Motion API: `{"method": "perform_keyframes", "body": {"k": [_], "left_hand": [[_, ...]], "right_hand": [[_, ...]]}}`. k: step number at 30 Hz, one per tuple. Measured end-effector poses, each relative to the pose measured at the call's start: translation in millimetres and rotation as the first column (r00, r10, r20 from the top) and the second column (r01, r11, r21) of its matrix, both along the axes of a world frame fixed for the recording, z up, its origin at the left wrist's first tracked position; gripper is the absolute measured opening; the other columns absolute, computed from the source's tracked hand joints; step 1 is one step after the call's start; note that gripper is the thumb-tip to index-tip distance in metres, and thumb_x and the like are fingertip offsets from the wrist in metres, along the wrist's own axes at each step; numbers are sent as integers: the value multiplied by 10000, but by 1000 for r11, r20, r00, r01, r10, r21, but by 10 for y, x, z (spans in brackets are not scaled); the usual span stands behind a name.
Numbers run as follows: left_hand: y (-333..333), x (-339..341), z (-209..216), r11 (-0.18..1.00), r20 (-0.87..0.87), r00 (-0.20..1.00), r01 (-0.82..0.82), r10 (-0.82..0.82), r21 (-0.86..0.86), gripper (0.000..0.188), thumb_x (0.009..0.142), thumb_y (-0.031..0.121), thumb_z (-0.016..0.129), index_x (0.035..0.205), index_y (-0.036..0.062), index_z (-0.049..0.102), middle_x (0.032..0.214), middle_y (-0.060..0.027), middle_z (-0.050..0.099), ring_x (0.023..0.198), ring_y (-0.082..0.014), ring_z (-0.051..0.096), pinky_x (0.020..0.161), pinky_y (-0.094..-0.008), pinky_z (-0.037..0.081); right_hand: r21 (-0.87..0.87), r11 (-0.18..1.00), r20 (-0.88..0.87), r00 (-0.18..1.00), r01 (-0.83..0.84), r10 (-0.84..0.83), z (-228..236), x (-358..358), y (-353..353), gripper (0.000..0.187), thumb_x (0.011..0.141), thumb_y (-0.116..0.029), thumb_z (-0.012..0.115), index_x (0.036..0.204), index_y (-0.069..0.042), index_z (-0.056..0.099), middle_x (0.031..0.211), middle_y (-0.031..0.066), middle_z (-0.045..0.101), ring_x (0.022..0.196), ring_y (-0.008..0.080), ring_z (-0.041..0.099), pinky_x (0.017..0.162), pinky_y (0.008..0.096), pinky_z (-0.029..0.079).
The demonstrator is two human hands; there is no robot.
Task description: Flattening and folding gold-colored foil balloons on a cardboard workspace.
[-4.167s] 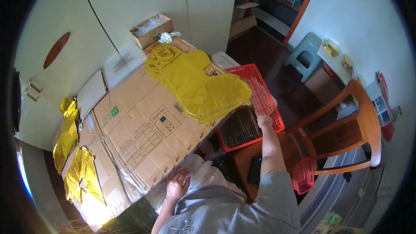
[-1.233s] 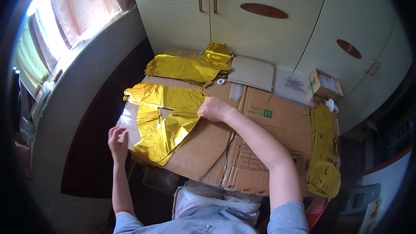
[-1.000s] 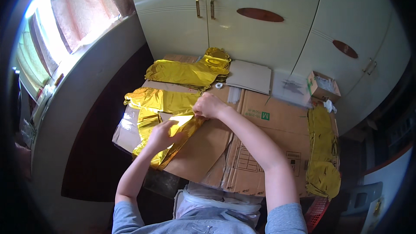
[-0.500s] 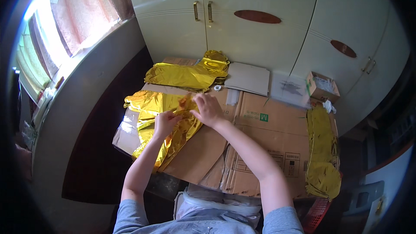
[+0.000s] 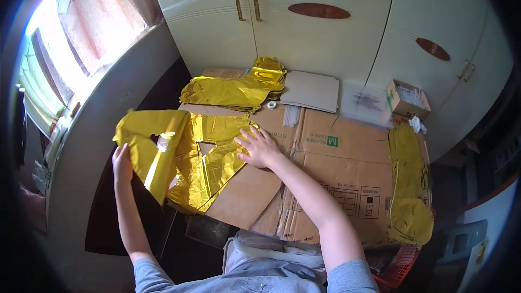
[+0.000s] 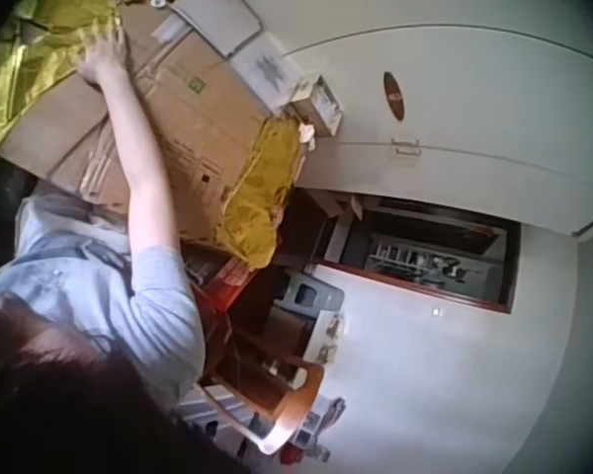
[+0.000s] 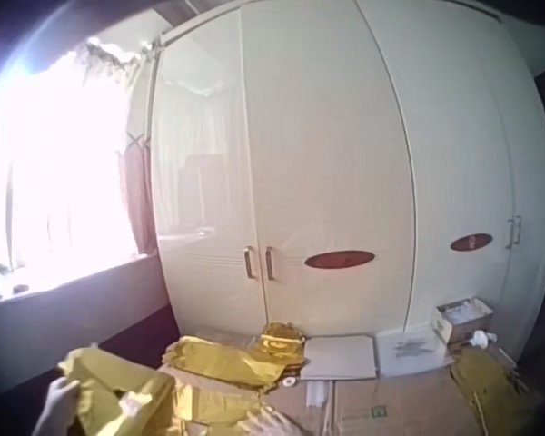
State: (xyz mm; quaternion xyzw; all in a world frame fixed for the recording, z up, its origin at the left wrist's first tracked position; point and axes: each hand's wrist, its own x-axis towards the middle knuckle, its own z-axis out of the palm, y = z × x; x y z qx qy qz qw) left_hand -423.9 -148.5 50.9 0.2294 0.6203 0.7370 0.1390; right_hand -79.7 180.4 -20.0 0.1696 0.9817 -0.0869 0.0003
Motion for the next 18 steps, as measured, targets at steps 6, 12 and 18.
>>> {"method": "perform_keyframes", "body": {"k": [6, 12, 18], "left_hand": [[-1102, -678, 160, 943, -73, 943, -329, 325, -46, 111, 979, 103, 518, 1030, 30, 585, 872, -38, 606, 747, -133, 607, 667, -283, 529], [-1989, -1409, 443, 898, 38, 919, -391, 392, 204, 298, 1013, 231, 469, 1146, -10, 584, 1027, -100, 646, 935, -206, 642, 853, -318, 532], [-2019, -594, 1032, 912, 8, 980, -186, 197, 365, 402, 997, 296, 496, 1262, -4, 537, 1184, -116, 613, 1069, -253, 613, 965, -386, 484]], "right_hand": [[17, 1000, 26, 999, 18, -19, 56, 6, 49, 647, 962, -613, 327, 1519, -290, 275, 1603, 72, 192, 1476, 308, 150, 1193, 479, 123], [-13, 998, -17, 997, 68, -69, 23, 27, 159, 602, 982, -572, 341, 1510, -286, 299, 1591, 76, 226, 1447, 300, 230, 1171, 482, 182], [-64, 995, -40, 996, 76, -78, 8, -30, 160, 602, 987, -543, 373, 1508, -249, 306, 1587, 83, 231, 1429, 296, 264, 1151, 488, 229]]}}
